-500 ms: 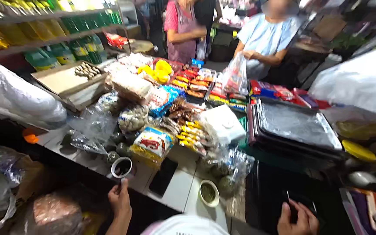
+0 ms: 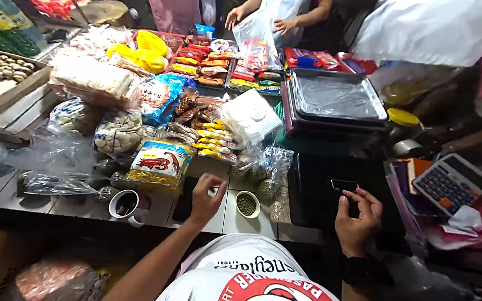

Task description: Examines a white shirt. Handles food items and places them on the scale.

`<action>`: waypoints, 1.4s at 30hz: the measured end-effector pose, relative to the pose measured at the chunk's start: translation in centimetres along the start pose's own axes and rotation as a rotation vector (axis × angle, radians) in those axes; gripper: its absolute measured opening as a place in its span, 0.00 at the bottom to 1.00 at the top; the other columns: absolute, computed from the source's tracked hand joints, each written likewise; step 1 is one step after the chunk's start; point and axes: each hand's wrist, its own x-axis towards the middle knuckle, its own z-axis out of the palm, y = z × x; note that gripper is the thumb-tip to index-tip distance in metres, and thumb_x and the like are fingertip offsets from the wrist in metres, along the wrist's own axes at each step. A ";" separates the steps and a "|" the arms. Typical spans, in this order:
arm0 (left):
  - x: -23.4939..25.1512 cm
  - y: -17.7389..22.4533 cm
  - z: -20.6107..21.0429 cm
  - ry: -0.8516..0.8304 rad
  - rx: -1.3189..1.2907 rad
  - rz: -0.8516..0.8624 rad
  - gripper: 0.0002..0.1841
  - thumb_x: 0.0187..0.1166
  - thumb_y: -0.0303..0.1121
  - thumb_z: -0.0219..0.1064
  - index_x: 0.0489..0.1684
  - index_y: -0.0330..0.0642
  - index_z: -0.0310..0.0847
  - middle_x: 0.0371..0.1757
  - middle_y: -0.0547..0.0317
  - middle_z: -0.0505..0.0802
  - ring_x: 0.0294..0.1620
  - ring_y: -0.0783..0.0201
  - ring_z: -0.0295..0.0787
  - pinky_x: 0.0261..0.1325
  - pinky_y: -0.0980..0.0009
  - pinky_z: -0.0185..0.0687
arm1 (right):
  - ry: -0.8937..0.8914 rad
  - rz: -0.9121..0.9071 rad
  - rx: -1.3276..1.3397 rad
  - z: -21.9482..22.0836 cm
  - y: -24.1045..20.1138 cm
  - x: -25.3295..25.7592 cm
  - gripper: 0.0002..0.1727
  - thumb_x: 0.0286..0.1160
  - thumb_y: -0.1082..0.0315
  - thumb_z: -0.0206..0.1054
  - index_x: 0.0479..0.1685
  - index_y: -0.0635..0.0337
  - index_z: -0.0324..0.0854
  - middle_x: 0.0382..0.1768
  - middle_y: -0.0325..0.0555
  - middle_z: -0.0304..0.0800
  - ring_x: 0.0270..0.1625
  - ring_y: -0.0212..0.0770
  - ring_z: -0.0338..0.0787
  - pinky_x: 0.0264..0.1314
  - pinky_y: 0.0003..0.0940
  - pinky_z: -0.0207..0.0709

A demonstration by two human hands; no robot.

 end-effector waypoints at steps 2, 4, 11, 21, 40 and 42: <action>3.2 1.2 1.1 -0.221 0.036 -0.093 0.17 0.82 0.39 0.67 0.42 0.30 0.90 0.43 0.43 0.92 0.43 0.56 0.91 0.49 0.63 0.87 | 0.006 0.005 -0.007 -0.9 -0.1 -0.2 0.13 0.76 0.68 0.66 0.42 0.71 0.91 0.59 0.72 0.86 0.68 0.56 0.84 0.76 0.34 0.73; 4.6 0.8 2.7 -0.584 0.150 -0.239 0.21 0.83 0.43 0.67 0.53 0.30 0.89 0.54 0.37 0.92 0.58 0.45 0.90 0.67 0.48 0.83 | 0.014 0.018 -0.025 -2.0 0.1 -1.1 0.13 0.76 0.68 0.66 0.42 0.72 0.91 0.58 0.71 0.87 0.68 0.55 0.85 0.76 0.34 0.74; 1.4 -3.1 5.9 -0.844 0.316 -0.268 0.18 0.88 0.35 0.57 0.61 0.32 0.88 0.57 0.35 0.93 0.63 0.39 0.89 0.72 0.41 0.77 | 0.112 0.134 -0.077 -5.4 2.1 -4.8 0.17 0.75 0.67 0.63 0.39 0.76 0.89 0.54 0.71 0.87 0.64 0.55 0.86 0.74 0.36 0.75; 7.8 -1.0 3.7 -0.287 0.127 -0.031 0.17 0.75 0.32 0.70 0.57 0.30 0.88 0.55 0.36 0.91 0.48 0.50 0.92 0.55 0.57 0.88 | 0.142 0.187 -0.086 -7.8 1.8 -6.7 0.19 0.83 0.69 0.62 0.38 0.85 0.85 0.52 0.77 0.84 0.60 0.45 0.87 0.66 0.22 0.76; 23.3 14.6 1.9 -0.944 0.127 0.407 0.11 0.69 0.22 0.74 0.48 0.31 0.88 0.38 0.46 0.93 0.38 0.55 0.90 0.48 0.51 0.85 | 0.071 0.271 -0.082 -6.3 1.1 -7.2 0.19 0.79 0.66 0.63 0.36 0.80 0.88 0.44 0.69 0.90 0.53 0.44 0.90 0.61 0.25 0.80; 26.5 18.7 2.7 -0.953 0.189 0.418 0.09 0.71 0.21 0.74 0.45 0.31 0.87 0.37 0.47 0.92 0.34 0.57 0.91 0.46 0.55 0.88 | 0.088 0.276 -0.104 -6.8 0.8 -7.6 0.19 0.79 0.65 0.63 0.35 0.79 0.88 0.44 0.67 0.91 0.51 0.43 0.91 0.58 0.24 0.81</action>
